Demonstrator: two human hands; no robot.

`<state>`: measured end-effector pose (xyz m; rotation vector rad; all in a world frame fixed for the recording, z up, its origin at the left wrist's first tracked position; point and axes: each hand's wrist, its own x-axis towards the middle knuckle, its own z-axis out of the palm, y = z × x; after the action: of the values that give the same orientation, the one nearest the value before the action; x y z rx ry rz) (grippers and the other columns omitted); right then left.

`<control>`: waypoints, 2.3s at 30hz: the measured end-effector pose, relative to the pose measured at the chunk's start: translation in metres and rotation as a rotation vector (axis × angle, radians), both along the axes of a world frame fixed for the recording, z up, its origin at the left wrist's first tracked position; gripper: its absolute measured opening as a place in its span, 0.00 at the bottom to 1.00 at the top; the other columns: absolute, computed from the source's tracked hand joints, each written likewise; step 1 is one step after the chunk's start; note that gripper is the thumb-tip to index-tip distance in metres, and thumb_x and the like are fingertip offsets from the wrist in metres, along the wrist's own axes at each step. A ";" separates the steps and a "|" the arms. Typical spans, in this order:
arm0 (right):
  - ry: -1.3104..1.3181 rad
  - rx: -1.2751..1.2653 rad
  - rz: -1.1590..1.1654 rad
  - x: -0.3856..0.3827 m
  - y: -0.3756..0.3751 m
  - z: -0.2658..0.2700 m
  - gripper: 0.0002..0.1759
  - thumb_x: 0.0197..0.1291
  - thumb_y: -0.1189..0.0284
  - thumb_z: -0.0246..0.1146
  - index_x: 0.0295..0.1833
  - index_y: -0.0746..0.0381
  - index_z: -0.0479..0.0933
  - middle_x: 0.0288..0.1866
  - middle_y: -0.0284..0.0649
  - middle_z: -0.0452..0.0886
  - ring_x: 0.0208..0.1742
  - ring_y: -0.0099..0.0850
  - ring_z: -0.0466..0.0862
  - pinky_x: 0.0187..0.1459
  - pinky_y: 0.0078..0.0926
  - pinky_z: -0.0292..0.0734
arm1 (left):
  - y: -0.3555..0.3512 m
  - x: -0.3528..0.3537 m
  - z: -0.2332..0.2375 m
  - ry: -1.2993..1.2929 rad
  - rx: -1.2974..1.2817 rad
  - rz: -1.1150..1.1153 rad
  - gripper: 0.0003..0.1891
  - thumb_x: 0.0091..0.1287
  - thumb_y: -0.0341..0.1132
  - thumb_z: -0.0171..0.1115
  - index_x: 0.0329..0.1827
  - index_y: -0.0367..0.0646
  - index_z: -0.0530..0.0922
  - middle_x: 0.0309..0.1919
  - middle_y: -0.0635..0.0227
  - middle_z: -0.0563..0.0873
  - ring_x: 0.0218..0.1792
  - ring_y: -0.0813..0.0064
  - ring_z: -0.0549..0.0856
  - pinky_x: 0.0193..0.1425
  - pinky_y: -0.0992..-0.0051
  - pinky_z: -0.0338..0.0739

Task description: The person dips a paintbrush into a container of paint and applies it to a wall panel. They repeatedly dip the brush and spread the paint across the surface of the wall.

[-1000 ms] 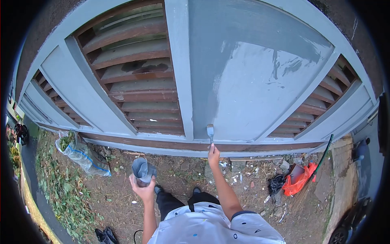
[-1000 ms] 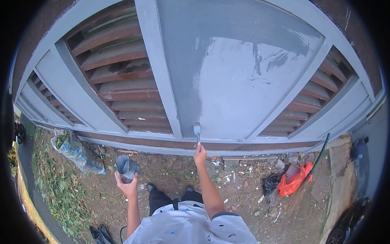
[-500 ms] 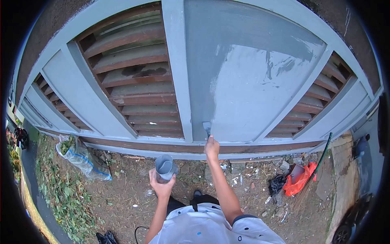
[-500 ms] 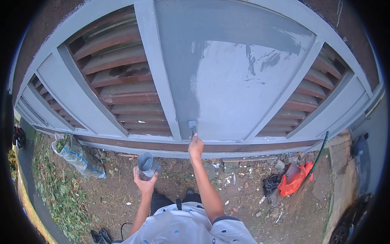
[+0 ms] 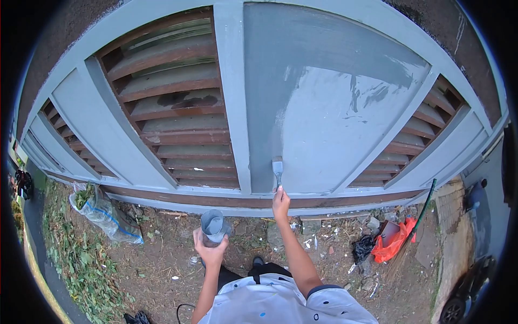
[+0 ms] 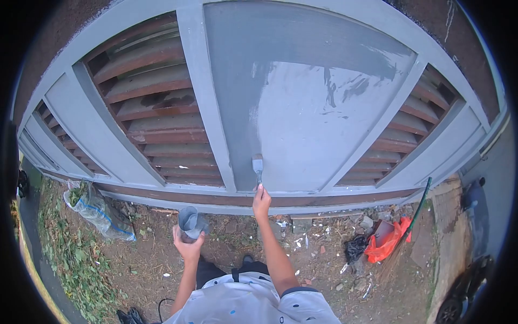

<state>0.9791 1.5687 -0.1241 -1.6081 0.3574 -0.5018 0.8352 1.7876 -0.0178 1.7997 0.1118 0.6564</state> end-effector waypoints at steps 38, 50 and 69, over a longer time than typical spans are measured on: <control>-0.399 0.143 0.171 0.029 0.002 0.314 0.26 0.72 0.55 0.47 0.31 0.65 0.75 0.14 0.23 0.58 0.14 0.14 0.57 0.16 0.18 0.50 | 0.015 0.002 0.000 -0.067 -0.093 -0.005 0.27 0.42 0.22 0.73 0.48 0.32 0.73 0.47 0.66 0.69 0.47 0.71 0.79 0.49 0.73 0.77; 0.177 0.376 0.007 -0.020 0.027 0.093 0.27 0.71 0.54 0.46 0.30 0.65 0.75 0.10 0.27 0.61 0.10 0.19 0.62 0.13 0.20 0.55 | 0.030 0.000 -0.012 -0.105 0.033 0.109 0.27 0.42 0.23 0.73 0.47 0.32 0.73 0.46 0.66 0.70 0.45 0.71 0.79 0.48 0.75 0.77; -0.358 0.077 0.182 0.024 -0.006 0.315 0.25 0.72 0.57 0.47 0.30 0.65 0.75 0.14 0.23 0.55 0.16 0.14 0.55 0.18 0.21 0.48 | 0.015 0.008 -0.007 -0.068 -0.128 0.039 0.27 0.41 0.22 0.73 0.47 0.31 0.73 0.46 0.65 0.70 0.47 0.70 0.78 0.50 0.73 0.75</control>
<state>1.0028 1.5626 0.1911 -1.4266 -0.0382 -0.6152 0.8428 1.8031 -0.0248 1.6538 0.1398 0.7217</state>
